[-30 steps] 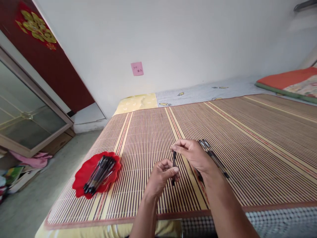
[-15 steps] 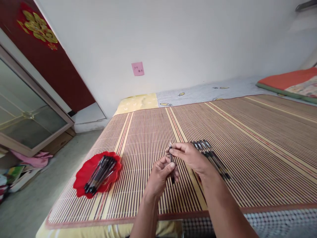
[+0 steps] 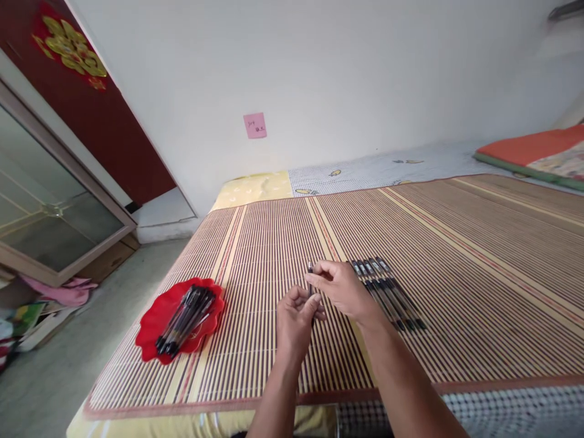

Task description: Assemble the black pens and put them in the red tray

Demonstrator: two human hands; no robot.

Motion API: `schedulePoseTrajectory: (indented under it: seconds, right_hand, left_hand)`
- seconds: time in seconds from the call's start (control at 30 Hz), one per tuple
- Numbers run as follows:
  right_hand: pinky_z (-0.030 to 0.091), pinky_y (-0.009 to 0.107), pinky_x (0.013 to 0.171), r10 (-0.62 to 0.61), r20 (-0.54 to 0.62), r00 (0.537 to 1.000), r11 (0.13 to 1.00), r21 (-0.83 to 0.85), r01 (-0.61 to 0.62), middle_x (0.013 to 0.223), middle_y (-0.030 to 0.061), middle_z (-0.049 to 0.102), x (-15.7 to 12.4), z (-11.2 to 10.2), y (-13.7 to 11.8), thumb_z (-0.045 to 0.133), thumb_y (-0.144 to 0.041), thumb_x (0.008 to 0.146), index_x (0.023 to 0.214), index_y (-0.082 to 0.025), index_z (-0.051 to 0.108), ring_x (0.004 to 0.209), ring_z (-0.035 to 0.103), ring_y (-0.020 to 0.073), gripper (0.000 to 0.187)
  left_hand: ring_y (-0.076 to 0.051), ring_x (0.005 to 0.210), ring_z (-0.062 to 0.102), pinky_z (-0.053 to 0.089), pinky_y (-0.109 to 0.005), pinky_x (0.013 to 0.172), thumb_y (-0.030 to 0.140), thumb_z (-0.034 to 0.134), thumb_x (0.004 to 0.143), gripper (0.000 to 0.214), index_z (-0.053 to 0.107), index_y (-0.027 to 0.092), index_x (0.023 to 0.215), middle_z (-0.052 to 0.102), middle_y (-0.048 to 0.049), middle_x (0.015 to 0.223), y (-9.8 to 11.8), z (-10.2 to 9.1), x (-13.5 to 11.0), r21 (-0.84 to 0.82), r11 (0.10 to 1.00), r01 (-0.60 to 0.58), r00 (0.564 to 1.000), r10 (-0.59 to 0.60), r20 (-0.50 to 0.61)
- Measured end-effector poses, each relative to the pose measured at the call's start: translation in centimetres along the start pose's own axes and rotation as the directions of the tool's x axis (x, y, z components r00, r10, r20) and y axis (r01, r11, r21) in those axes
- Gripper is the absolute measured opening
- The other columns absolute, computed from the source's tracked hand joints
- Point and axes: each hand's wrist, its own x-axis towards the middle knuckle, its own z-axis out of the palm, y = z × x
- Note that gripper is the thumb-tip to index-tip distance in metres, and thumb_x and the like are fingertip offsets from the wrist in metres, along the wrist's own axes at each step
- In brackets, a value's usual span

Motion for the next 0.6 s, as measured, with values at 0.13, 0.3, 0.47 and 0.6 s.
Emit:
schedulePoseTrajectory:
  seconds: [0.13, 0.3, 0.47, 0.6]
  right_hand:
    - [0.031, 0.028, 0.053, 0.041, -0.113, 0.993, 0.992, -0.111, -0.054, 0.057, -0.004, 0.047, -0.1, 1.3, -0.5, 0.065, -0.035, 0.081, 0.061, -0.023, 0.048, 0.055, 0.043, 0.0124, 0.03]
    - [0.036, 0.028, 0.054, 0.085, -0.093, 0.992, 0.996, 0.006, -0.085, 0.061, -0.0027, 0.054, 0.1, 1.3, -0.3, 0.067, -0.041, 0.082, 0.067, -0.022, 0.055, 0.058, 0.05, 0.0139, 0.028]
    - [0.044, 0.029, 0.062, 0.06, 0.049, 0.997, 0.976, 0.208, -0.069, 0.073, 0.0004, 0.062, 0.3, 0.0, 0.4, 0.061, -0.052, 0.09, 0.088, -0.02, 0.069, 0.069, 0.057, 0.0154, 0.033]
    - [0.046, 0.029, 0.06, 0.089, 0.098, 0.991, 0.957, 0.267, -0.112, 0.074, 0.0013, 0.065, 0.1, -0.4, 0.2, 0.066, -0.051, 0.088, 0.093, -0.022, 0.073, 0.067, 0.059, 0.0154, 0.03]
  left_hand:
    - [-0.011, 0.051, 0.06, 0.051, -0.023, 0.052, 0.045, 0.084, 0.074, 0.041, 0.053, 0.019, 0.067, 0.06, 0.0032, 0.058, -0.2, 0.4, -0.2, 0.083, 0.995, -0.057, 0.991, 0.066, -0.12]
    - [-0.013, 0.05, 0.061, 0.052, -0.025, 0.053, 0.048, 0.083, 0.073, 0.04, 0.056, 0.019, 0.07, 0.063, 0.0017, 0.059, 0.4, 0.1, 0.0, 0.029, 0.999, -0.026, 0.999, 0.028, -0.047]
    - [-0.013, 0.049, 0.062, 0.052, -0.026, 0.056, 0.047, 0.079, 0.079, 0.037, 0.059, 0.017, 0.073, 0.068, -0.001, 0.062, 1.1, -0.3, 0.2, -0.047, 0.998, 0.052, 0.989, -0.045, 0.141]
    - [-0.013, 0.05, 0.062, 0.05, -0.025, 0.054, 0.047, 0.078, 0.081, 0.036, 0.061, 0.016, 0.078, 0.07, -0.0025, 0.065, 1.3, -0.3, 0.0, -0.12, 0.986, 0.114, 0.965, -0.082, 0.249]
